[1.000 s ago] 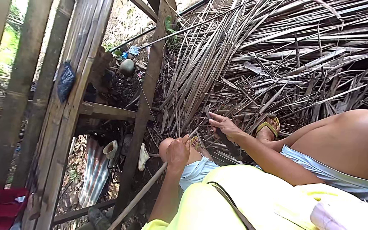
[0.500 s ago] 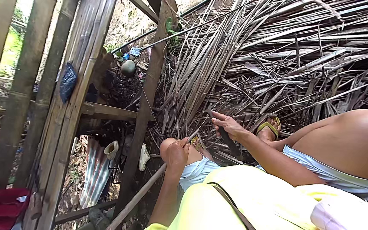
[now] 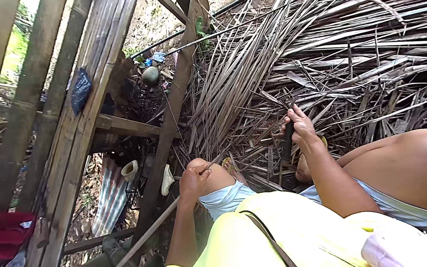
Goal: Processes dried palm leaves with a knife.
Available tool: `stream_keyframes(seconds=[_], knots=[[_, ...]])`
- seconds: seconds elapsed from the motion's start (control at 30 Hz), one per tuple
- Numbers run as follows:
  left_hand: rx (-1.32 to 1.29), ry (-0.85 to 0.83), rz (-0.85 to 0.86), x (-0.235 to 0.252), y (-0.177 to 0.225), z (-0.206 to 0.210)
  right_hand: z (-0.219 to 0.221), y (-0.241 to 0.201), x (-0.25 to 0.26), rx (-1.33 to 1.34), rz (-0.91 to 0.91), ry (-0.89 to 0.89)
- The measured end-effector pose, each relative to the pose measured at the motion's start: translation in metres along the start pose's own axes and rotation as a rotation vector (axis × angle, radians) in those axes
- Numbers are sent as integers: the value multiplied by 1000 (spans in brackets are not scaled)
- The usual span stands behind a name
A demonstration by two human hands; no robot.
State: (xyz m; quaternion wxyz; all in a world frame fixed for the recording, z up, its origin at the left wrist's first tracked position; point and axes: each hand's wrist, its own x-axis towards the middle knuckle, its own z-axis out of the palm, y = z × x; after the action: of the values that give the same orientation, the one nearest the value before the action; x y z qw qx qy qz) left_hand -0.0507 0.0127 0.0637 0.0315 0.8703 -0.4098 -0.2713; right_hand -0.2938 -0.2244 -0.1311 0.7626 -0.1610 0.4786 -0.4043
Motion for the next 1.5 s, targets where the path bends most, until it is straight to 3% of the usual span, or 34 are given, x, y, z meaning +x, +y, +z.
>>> stream_keyframes(seconds=[0.07, 0.2, 0.27, 0.4, 0.57, 0.87, 1.03, 1.27, 1.5], knots=[[24, -4, -58, 11, 0, -2, 9, -4, -15, -84, -20, -121], [-48, -101, -17, 45, 14, 18, 54, 20, -74, -349, 199, -700], [-135, -225, 52, 51, 32, 24, 66, 39, -84, -309, 287, -788], [-191, -363, 55, 51, 28, 19, 52, 35, -69, -182, 188, -635], [-102, -297, 30, 51, 7, 11, 38, 16, -58, -131, 77, -432], [-134, -161, 196, 83, 41, 30, 70, 57, -100, -584, 85, -893], [-151, -111, 215, 79, 50, 39, 64, 58, -96, -576, 63, -850], [32, 23, 234, 67, 55, 58, 68, 63, -92, -584, 47, -774], [64, 55, 189, 57, 66, 62, 69, 71, -88, -929, -221, -707]])
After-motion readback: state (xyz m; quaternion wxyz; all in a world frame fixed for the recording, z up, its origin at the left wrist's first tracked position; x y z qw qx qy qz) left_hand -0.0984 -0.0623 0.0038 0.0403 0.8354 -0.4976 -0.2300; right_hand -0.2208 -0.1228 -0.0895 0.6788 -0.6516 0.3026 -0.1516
